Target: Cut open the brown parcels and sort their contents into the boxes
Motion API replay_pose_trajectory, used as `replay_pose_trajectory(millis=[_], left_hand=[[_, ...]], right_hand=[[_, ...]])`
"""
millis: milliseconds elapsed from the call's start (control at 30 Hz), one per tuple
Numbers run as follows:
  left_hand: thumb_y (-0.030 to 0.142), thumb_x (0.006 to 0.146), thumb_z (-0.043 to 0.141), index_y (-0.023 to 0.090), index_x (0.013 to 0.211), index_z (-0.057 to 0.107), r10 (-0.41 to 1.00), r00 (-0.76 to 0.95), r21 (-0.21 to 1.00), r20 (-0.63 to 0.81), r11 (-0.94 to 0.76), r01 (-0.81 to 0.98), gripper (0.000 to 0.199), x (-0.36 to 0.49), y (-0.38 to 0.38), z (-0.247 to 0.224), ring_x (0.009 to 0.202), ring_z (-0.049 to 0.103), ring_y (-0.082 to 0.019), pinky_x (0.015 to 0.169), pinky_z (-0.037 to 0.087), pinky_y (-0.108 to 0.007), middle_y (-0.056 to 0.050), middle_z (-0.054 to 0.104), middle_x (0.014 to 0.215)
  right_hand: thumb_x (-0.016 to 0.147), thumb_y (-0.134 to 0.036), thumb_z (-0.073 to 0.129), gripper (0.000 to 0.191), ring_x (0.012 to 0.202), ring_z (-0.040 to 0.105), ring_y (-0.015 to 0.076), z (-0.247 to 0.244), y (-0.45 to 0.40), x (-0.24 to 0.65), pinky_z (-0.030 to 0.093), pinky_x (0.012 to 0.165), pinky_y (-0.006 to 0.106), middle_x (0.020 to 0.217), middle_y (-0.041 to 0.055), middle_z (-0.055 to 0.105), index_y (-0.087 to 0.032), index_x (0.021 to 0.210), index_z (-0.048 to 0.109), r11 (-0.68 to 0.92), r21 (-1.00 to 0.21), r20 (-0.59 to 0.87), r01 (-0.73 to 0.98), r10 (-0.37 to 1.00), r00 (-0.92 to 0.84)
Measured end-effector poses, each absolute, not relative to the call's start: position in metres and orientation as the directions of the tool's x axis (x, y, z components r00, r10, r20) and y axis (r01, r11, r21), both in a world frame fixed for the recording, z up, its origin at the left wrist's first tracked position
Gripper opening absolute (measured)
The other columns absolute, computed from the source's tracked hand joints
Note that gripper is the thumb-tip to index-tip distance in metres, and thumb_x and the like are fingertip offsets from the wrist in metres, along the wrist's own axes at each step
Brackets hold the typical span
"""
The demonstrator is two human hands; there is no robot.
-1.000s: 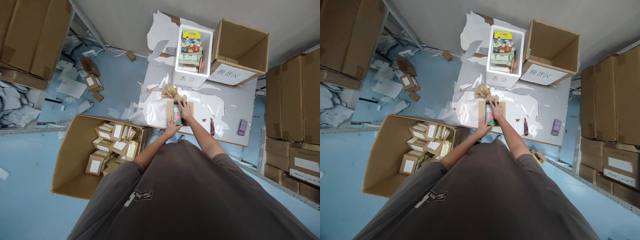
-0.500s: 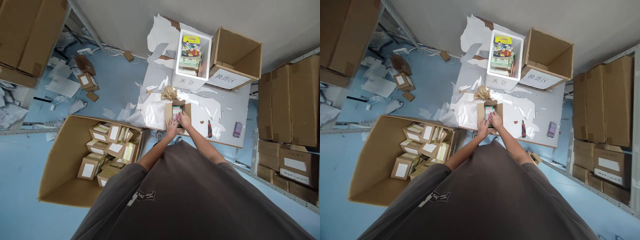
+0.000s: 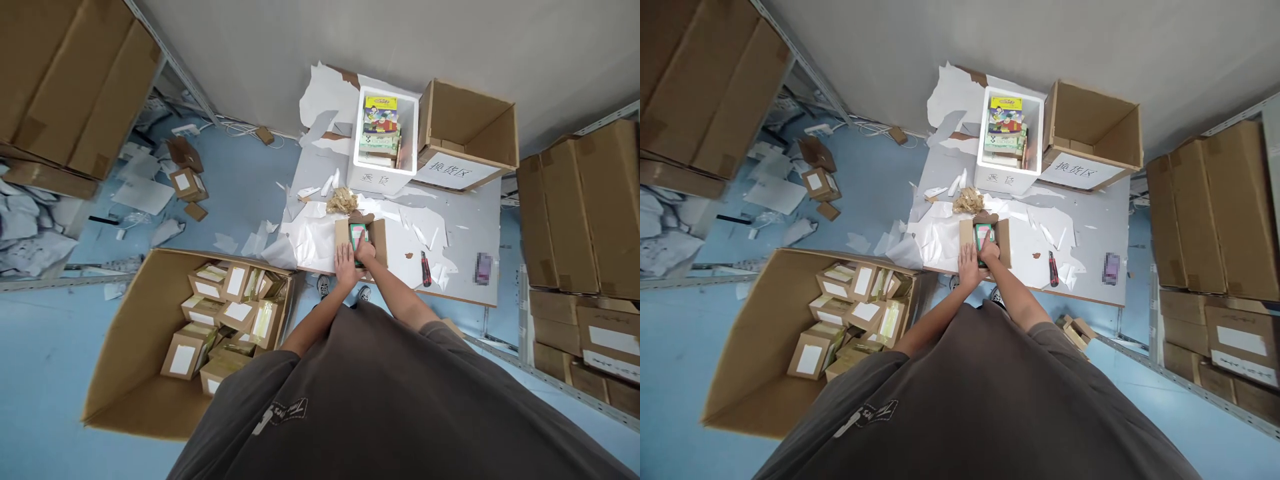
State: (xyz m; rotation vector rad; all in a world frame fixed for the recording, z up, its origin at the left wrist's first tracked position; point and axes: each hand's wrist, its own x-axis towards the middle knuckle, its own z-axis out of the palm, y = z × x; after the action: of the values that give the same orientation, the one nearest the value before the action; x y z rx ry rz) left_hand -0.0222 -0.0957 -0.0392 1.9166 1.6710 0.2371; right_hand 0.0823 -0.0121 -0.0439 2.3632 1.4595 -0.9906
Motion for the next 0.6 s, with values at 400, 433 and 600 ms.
replay_pose_trajectory(millis=[400,433,600], left_hand=[[0.059,0.084,0.086,0.013,0.177,0.020,0.940,0.198,0.469,-0.277,-0.048,0.882,0.123,-0.029,-0.083,-0.021,0.170,0.013,-0.046,0.136,0.022,-0.064,-0.027,0.019,0.182],[0.059,0.084,0.086,0.013,0.178,0.019,0.939,0.209,0.469,-0.272,-0.061,0.881,0.123,-0.031,-0.080,-0.015,0.170,0.013,-0.047,0.135,0.022,-0.065,-0.027,0.018,0.182],[0.042,0.094,0.076,0.019,0.177,0.026,0.866,0.493,0.528,-0.088,-0.379,0.760,0.100,-0.005,-0.055,0.024,0.172,0.005,-0.042,0.138,0.022,-0.059,-0.017,0.015,0.185]], right_hand=[[0.084,-0.058,0.084,0.115,0.118,0.073,0.0397,0.065,-0.034,0.172,0.056,0.098,0.045,0.136,0.0190,0.071,-0.023,0.176,0.026,-0.382,-0.170,-0.446,0.909,0.852,0.274],[0.083,-0.058,0.086,0.116,0.119,0.073,0.0402,0.073,-0.037,0.184,0.056,0.099,0.045,0.136,0.0185,0.071,-0.023,0.176,0.027,-0.384,-0.173,-0.441,0.907,0.854,0.277],[0.078,-0.055,0.091,0.125,0.124,0.071,0.0419,0.101,-0.052,0.222,0.055,0.101,0.045,0.140,0.0191,0.072,-0.018,0.177,0.023,-0.392,-0.202,-0.437,0.897,0.856,0.276]])
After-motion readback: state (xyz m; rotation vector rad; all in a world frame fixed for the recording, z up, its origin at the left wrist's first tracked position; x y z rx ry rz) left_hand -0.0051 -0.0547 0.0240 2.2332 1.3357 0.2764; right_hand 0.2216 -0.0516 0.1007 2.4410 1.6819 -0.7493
